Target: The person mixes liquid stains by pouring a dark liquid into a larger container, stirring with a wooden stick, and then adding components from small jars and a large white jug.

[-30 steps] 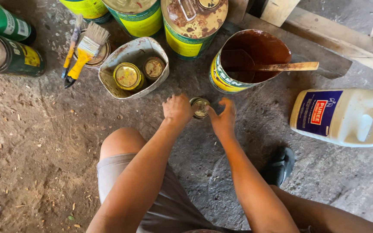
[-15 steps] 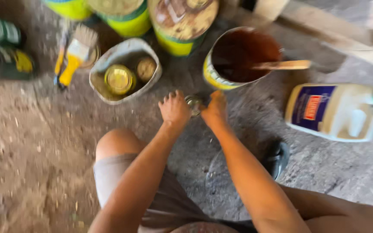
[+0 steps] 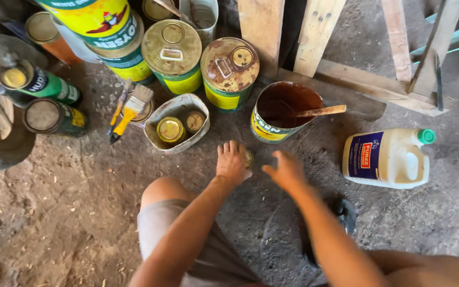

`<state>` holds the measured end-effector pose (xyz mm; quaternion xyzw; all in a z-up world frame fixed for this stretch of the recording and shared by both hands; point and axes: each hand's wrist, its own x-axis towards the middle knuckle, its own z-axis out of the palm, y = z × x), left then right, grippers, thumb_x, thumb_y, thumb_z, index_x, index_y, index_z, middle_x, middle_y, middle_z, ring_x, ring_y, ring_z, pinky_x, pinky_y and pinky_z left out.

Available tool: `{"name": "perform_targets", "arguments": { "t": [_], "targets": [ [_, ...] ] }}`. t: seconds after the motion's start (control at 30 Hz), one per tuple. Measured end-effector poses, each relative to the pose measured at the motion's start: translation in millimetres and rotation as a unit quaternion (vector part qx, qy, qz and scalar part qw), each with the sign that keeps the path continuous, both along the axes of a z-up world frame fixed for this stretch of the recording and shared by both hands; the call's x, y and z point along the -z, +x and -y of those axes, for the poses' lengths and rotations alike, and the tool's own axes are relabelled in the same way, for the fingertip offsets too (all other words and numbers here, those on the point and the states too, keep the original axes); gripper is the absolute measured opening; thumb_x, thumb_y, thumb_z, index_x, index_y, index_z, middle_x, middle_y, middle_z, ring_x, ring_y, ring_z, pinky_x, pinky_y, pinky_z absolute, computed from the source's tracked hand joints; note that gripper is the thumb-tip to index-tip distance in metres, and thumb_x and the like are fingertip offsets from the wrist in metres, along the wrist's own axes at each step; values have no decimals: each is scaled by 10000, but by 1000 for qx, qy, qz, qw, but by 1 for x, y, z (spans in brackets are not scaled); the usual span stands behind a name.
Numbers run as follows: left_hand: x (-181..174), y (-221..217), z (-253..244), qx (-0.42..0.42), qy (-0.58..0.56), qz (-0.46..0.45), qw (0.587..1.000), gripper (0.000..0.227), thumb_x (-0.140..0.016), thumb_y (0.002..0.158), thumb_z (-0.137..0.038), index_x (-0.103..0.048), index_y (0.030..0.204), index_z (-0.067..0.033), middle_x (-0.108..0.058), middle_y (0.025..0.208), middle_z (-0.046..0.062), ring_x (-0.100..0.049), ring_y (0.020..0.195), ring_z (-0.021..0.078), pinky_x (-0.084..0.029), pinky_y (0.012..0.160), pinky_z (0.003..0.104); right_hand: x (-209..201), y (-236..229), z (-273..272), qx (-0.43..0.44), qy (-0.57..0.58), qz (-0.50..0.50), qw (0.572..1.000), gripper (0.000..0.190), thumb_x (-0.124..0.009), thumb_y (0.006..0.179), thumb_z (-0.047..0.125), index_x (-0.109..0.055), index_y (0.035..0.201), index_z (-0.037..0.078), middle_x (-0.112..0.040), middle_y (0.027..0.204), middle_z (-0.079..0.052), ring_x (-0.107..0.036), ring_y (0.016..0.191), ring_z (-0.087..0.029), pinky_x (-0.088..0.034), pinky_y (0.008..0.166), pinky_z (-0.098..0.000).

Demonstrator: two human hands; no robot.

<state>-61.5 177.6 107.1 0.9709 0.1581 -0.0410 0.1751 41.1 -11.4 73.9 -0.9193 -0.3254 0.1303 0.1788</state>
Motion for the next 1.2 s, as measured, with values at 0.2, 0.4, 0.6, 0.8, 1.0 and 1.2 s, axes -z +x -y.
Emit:
{"name": "perform_targets", "arguments": {
  "t": [0.2, 0.4, 0.6, 0.8, 1.0, 1.2],
  "targets": [
    [-80, -32, -81, -92, 48, 302, 948, 562, -881, 675, -345, -619, 1079, -55, -568, 1139, 169, -547, 1103, 371, -459, 933, 503, -112, 54, 36, -70, -244, -60, 965, 668, -813, 800, 474, -603, 1362, 179, -630, 1340, -159, -588, 1255, -352, -459, 1037, -498],
    [-78, -37, -173, -158, 73, 244, 954, 727, -916, 640, -547, -636, 1015, 10, -565, 1145, 270, -530, 1078, 449, -450, 879, 561, -187, 45, 50, 60, -13, -119, 991, 624, -754, 835, 398, -611, 1365, 102, -707, 1305, -137, -676, 1194, -257, -504, 1036, -416],
    [-46, -6, -176, -127, 92, 155, 975, 797, -890, 637, -591, -669, 1099, 20, -559, 1207, 267, -478, 1163, 446, -409, 964, 580, -246, -12, 83, 191, 368, -386, 824, 523, -555, 1005, 316, -555, 1412, -13, -704, 1310, -175, -670, 1191, -266, -498, 1027, -428],
    [-30, -6, -173, -86, 108, 125, 983, 838, -849, 696, -611, -653, 1234, 1, -557, 1255, 257, -476, 1208, 443, -393, 1036, 581, -296, -37, 129, 263, 408, -308, 818, 458, -568, 1024, 282, -594, 1350, -38, -712, 1187, -161, -696, 1069, -255, -548, 947, -417],
    [-37, -17, -170, -71, 92, 173, 978, 1005, -879, 665, -578, -595, 1421, 19, -530, 1371, 295, -449, 1236, 491, -369, 999, 610, -283, 2, 183, 330, 286, -130, 890, 340, -672, 982, 189, -651, 1254, -14, -726, 1031, -83, -669, 953, -159, -541, 883, -321],
    [-90, -8, -94, -49, -43, 310, 948, 489, -811, 975, -263, -585, 1307, 15, -627, 1151, 203, -580, 1073, 371, -479, 976, 480, -205, 67, 237, 408, 371, -82, 830, 323, -720, 935, 187, -658, 1195, 7, -762, 1096, -79, -718, 958, -123, -573, 871, -300]
  ]
}}
